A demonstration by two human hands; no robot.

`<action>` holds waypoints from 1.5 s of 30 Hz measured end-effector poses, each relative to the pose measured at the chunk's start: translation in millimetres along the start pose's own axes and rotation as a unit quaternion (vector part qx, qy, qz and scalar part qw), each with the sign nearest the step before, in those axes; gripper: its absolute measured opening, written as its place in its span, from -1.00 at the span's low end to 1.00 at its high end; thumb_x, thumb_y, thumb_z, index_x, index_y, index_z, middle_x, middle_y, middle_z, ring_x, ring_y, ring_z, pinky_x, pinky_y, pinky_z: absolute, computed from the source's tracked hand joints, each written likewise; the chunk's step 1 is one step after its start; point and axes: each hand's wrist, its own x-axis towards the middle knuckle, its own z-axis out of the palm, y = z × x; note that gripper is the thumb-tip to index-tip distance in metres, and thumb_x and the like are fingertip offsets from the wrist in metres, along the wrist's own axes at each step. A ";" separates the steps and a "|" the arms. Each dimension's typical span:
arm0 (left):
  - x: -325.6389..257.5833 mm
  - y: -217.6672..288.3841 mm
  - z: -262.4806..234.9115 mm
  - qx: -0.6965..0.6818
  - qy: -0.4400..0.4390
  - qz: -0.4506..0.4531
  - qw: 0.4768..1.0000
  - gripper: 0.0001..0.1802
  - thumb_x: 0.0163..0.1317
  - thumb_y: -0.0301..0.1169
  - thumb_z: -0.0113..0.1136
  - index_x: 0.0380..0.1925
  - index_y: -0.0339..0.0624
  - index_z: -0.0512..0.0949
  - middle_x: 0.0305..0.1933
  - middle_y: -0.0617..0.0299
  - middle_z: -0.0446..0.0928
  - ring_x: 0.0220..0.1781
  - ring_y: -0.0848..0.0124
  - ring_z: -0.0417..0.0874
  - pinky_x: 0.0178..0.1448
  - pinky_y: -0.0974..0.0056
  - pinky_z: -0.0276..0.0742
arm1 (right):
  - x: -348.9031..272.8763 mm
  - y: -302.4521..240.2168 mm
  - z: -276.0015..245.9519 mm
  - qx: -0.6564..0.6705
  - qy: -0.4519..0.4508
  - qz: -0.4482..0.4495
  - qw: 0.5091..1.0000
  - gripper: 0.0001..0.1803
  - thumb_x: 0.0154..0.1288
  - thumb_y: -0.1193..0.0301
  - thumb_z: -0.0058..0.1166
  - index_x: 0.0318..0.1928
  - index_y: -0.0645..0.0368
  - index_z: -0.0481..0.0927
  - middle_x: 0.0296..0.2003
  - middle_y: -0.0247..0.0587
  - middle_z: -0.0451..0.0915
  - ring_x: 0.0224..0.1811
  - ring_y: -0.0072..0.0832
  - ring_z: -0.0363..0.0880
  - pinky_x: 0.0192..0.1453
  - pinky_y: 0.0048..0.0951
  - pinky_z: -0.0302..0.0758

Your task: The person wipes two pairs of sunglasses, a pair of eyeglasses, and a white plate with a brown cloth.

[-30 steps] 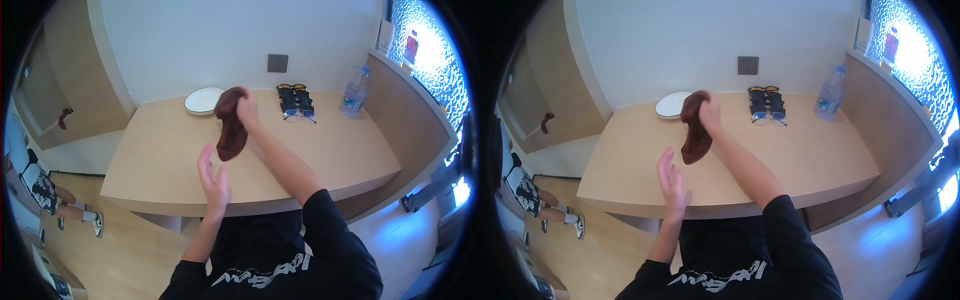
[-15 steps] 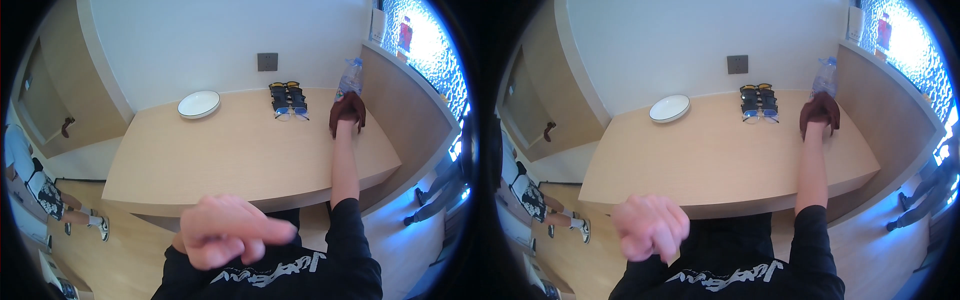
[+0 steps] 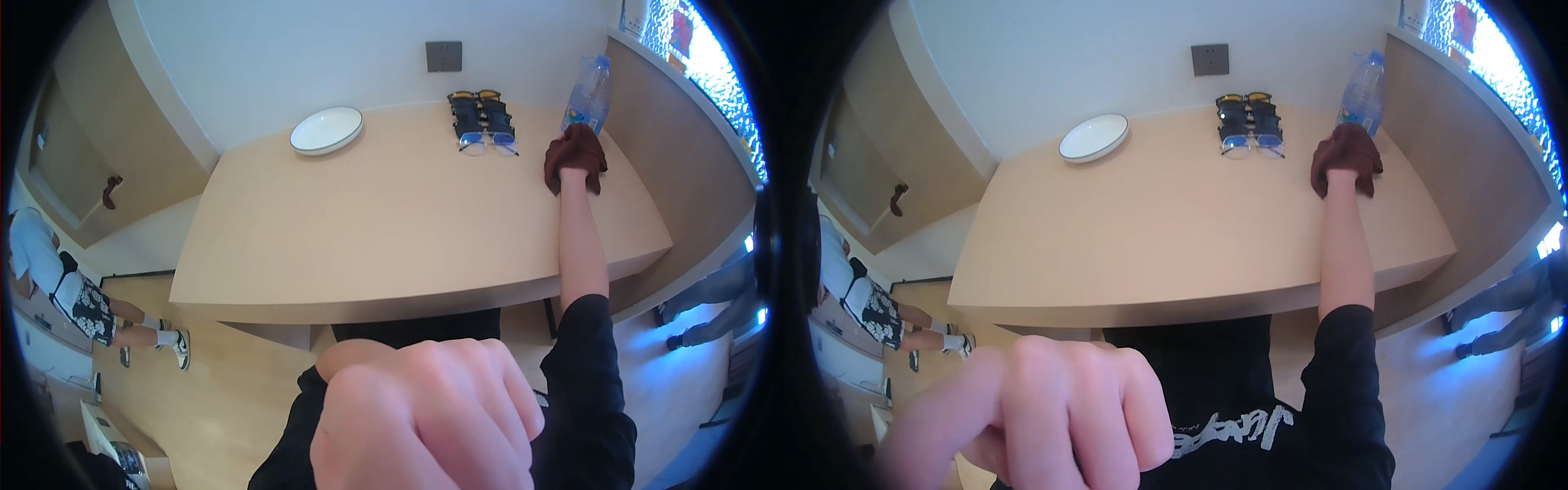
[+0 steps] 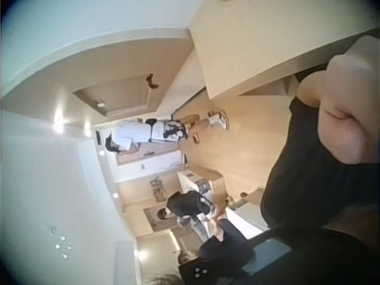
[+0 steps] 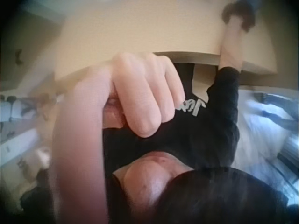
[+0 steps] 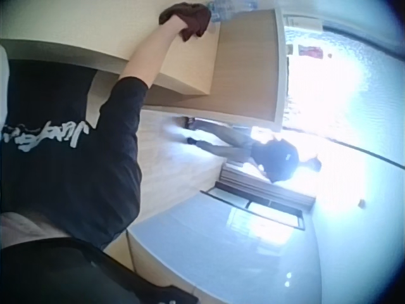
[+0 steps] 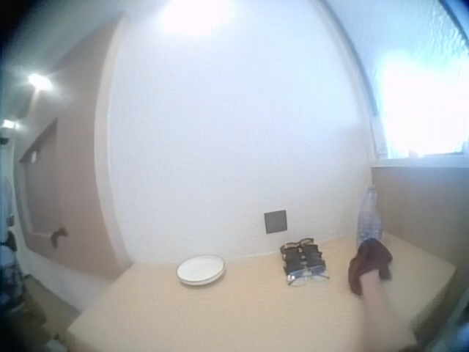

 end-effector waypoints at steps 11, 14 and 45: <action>-11.1 -9.9 10.0 -0.036 0.015 0.058 0.998 -0.79 0.20 -0.58 -0.17 -0.46 -0.01 0.42 -0.75 0.17 0.31 -0.85 0.48 0.18 -0.73 0.38 0.02 | 4.5 -4.0 10.1 0.530 -0.304 0.082 0.787 -0.65 0.14 0.14 -0.22 -0.11 -0.01 0.37 -0.12 -0.28 0.38 0.02 -0.47 0.30 0.09 -0.40 0.25; -8.7 -13.6 10.5 -0.057 0.021 0.056 0.997 -0.79 0.20 -0.58 -0.15 -0.46 -0.01 0.44 -0.75 0.18 0.30 -0.85 0.49 0.18 -0.74 0.39 0.01 | 2.1 -11.8 -1.1 0.614 -0.310 0.212 0.694 -0.71 0.11 0.18 -0.12 -0.20 0.03 0.44 -0.16 -0.22 0.45 0.02 -0.39 0.40 0.09 -0.43 0.32; -8.5 -10.3 13.8 -0.048 0.012 0.100 0.994 -0.78 0.19 -0.54 0.01 -0.40 0.04 0.62 -0.77 0.35 0.21 -0.86 0.57 0.15 -0.75 0.42 -0.06 | -52.4 -63.0 45.0 -0.914 -0.111 -0.231 0.314 -0.65 0.16 0.14 -0.30 -0.07 -0.06 0.32 -0.11 -0.34 0.30 0.09 -0.51 0.20 0.19 -0.44 0.12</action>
